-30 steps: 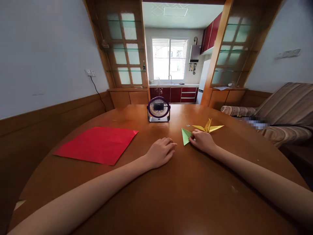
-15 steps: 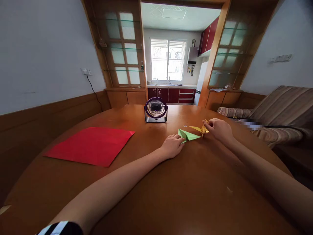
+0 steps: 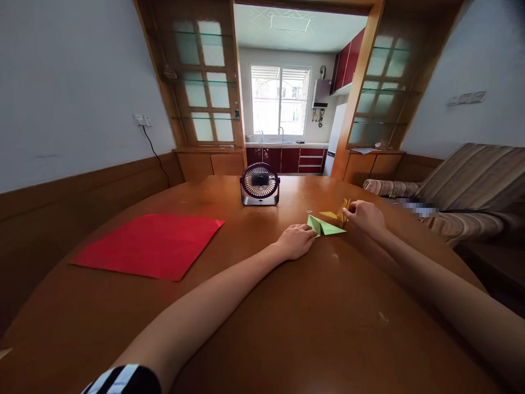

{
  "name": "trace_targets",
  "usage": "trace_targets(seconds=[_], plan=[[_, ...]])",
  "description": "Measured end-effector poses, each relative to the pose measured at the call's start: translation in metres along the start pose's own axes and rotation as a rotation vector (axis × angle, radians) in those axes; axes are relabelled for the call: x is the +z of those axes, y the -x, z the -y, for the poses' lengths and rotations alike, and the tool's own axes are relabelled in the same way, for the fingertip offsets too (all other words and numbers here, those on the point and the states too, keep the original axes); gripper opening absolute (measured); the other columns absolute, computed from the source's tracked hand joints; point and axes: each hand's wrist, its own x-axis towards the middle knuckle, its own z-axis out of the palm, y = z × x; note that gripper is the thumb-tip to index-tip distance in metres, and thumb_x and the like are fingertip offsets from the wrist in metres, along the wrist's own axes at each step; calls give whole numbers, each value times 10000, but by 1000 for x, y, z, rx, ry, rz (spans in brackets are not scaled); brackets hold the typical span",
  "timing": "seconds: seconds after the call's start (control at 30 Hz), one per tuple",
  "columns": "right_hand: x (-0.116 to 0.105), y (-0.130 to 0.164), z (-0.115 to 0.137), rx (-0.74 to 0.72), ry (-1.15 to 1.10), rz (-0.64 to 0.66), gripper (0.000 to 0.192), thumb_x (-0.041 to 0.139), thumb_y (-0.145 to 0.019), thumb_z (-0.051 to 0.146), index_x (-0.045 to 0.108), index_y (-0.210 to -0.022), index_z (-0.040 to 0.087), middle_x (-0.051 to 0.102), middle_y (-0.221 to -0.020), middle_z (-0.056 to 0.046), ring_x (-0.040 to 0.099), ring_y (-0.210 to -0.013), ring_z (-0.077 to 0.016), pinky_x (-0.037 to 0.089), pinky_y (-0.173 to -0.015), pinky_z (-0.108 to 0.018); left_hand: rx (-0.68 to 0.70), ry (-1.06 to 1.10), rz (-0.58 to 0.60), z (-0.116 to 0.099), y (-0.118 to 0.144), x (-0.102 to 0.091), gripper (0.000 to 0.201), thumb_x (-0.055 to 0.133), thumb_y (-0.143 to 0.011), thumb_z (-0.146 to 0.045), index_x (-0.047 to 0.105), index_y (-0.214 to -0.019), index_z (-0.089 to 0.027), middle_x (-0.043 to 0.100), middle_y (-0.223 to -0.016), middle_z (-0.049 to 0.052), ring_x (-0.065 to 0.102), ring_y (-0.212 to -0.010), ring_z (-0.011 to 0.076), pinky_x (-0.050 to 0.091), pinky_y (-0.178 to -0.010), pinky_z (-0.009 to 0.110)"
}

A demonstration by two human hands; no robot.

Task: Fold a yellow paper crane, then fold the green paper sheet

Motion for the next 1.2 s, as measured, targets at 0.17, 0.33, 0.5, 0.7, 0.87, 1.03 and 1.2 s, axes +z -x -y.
trace_targets(seconds=[0.17,0.33,0.5,0.7,0.87,1.03,1.2], plan=[[-11,-4,-10,-12,-32,-98,281,522,-842,388,673,-741,174,694,-849,-95,597,-719,-209,283,-539,-285,3,11,19,-3,-9,2,370,359,-981,-306,588,-1258,-220,585,-1286,78,555,-1179,230,409,-1029,380],[-17,-1,-4,-104,-66,-137,286,527,-840,384,629,-673,175,674,-801,-63,562,-674,-176,284,-537,-269,2,14,30,-6,-18,4,390,343,-986,-338,588,-1266,-223,566,-1319,77,538,-1209,233,395,-1049,382],[-11,5,4,-160,-9,-121,309,518,-843,390,608,-639,177,659,-786,-50,547,-648,-156,258,-520,-265,15,14,37,-9,-27,7,383,362,-981,-343,582,-1277,-236,570,-1319,59,536,-1214,222,390,-1058,364],[-3,7,1,-113,51,-12,275,521,-821,387,636,-676,183,674,-777,-51,580,-681,-178,264,-521,-260,22,8,17,-10,-27,7,368,374,-981,-360,584,-1265,-258,571,-1314,45,537,-1209,215,395,-1053,361],[-1,8,1,-69,64,31,304,515,-812,418,661,-689,182,684,-771,-64,602,-702,-196,286,-530,-269,21,0,-28,-12,-23,6,343,403,-970,-334,598,-1237,-243,574,-1293,53,542,-1191,215,411,-1035,362],[-3,6,0,-71,66,30,418,449,-854,493,682,-705,180,690,-764,-80,618,-716,-217,291,-531,-278,2,-11,-92,-12,-23,7,325,410,-963,-309,612,-1205,-233,583,-1258,49,569,-1129,204,427,-1008,350],[-9,5,0,-41,41,28,515,387,-878,565,705,-740,185,694,-773,-95,628,-731,-239,293,-532,-283,-29,-25,-140,-13,-22,7,308,410,-957,-286,641,-1150,-222,602,-1216,48,589,-1080,202,455,-959,336]])
